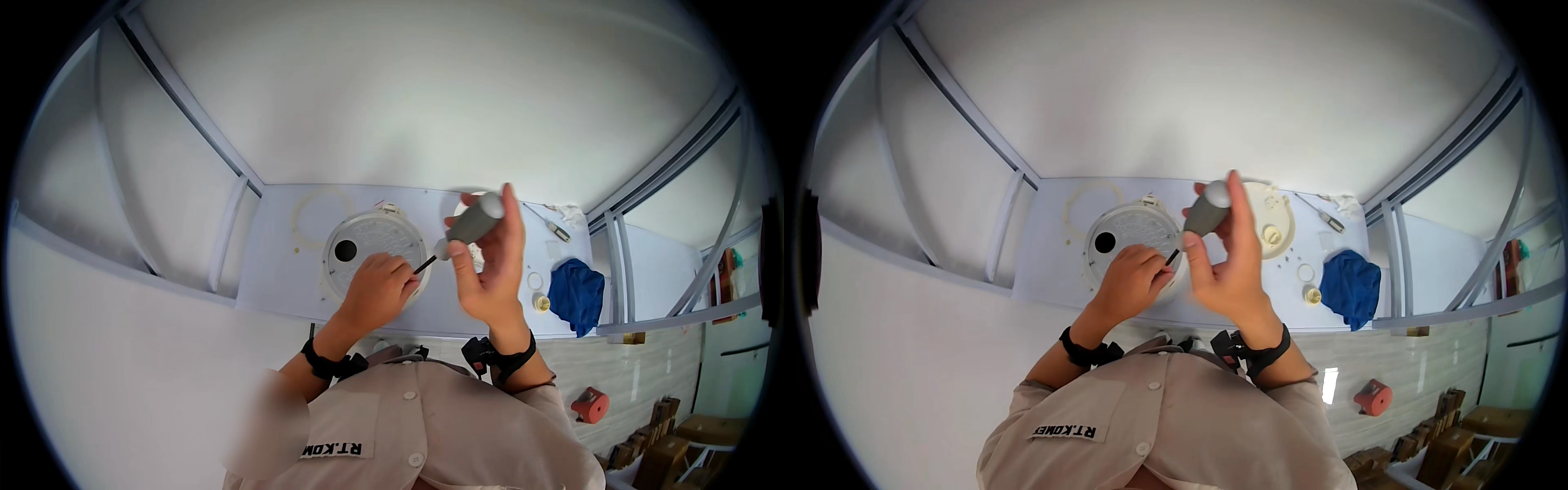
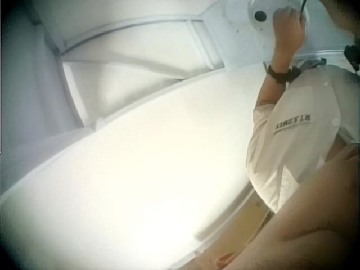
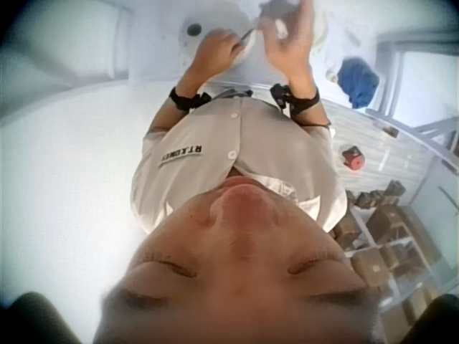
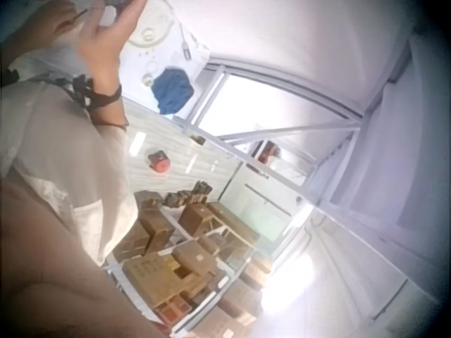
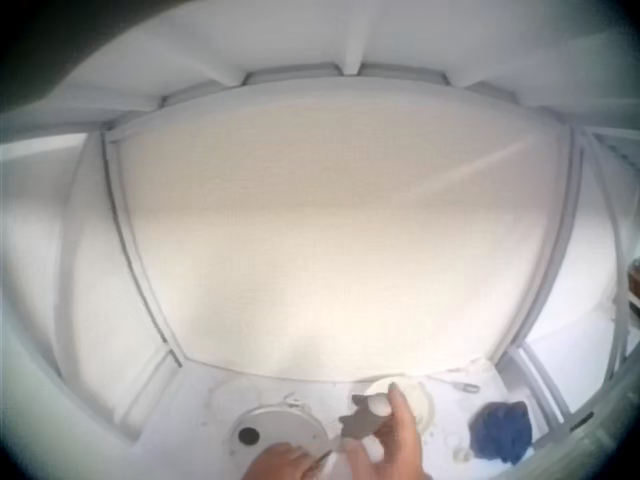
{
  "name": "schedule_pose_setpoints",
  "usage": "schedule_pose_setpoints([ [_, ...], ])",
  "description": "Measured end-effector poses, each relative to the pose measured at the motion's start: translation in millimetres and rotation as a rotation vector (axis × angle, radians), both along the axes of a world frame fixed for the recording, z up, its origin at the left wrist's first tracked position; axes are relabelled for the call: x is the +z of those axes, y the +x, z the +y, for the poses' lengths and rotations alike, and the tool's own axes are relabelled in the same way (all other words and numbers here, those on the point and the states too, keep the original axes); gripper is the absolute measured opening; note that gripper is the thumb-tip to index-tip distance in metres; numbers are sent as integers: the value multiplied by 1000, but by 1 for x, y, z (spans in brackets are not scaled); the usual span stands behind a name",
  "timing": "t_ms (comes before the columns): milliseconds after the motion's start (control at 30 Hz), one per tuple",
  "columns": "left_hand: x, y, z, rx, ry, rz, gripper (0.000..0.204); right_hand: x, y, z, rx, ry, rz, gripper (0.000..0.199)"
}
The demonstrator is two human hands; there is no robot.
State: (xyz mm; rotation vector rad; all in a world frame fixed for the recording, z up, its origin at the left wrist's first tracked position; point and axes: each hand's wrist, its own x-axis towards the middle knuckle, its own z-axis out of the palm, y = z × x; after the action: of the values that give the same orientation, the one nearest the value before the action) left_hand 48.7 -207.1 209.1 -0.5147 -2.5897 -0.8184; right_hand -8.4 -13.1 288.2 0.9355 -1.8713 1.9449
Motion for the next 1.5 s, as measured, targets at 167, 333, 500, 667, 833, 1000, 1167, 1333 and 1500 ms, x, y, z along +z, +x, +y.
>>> schedule_pose_setpoints([
  [167, 0, 5, -3, -6, 65, -8, 10, 7, -5, 14, -61, -156, 109, 87],
  [333, 1, 9, -9, -1, 120, -38, 12, -5, -6, 31, -48, -124, 97, 75],
  [500, 1, 15, -25, 118, 153, 14, 18, -29, 0, 24, -124, 219, -162, 48],
  [667, -10, 24, -57, 486, 50, 183, 22, -77, 0, 13, -162, 532, -226, 37],
  [833, -22, 32, -79, 747, 131, -22, 25, -98, 0, 3, -216, 652, -244, 40],
  [1000, -34, 33, -85, 771, 240, -113, 29, -98, -3, -10, -229, 688, -323, 40],
  [1167, -34, 31, -85, 692, 287, -147, 26, -102, -4, -15, -235, 715, -362, 42],
  [1333, -34, 31, -86, 685, 318, -148, 26, -97, -4, -19, -235, 732, -389, 40],
  [1500, -34, 29, -85, 683, 339, -132, 25, -95, -5, -21, -245, 740, -370, 37],
])
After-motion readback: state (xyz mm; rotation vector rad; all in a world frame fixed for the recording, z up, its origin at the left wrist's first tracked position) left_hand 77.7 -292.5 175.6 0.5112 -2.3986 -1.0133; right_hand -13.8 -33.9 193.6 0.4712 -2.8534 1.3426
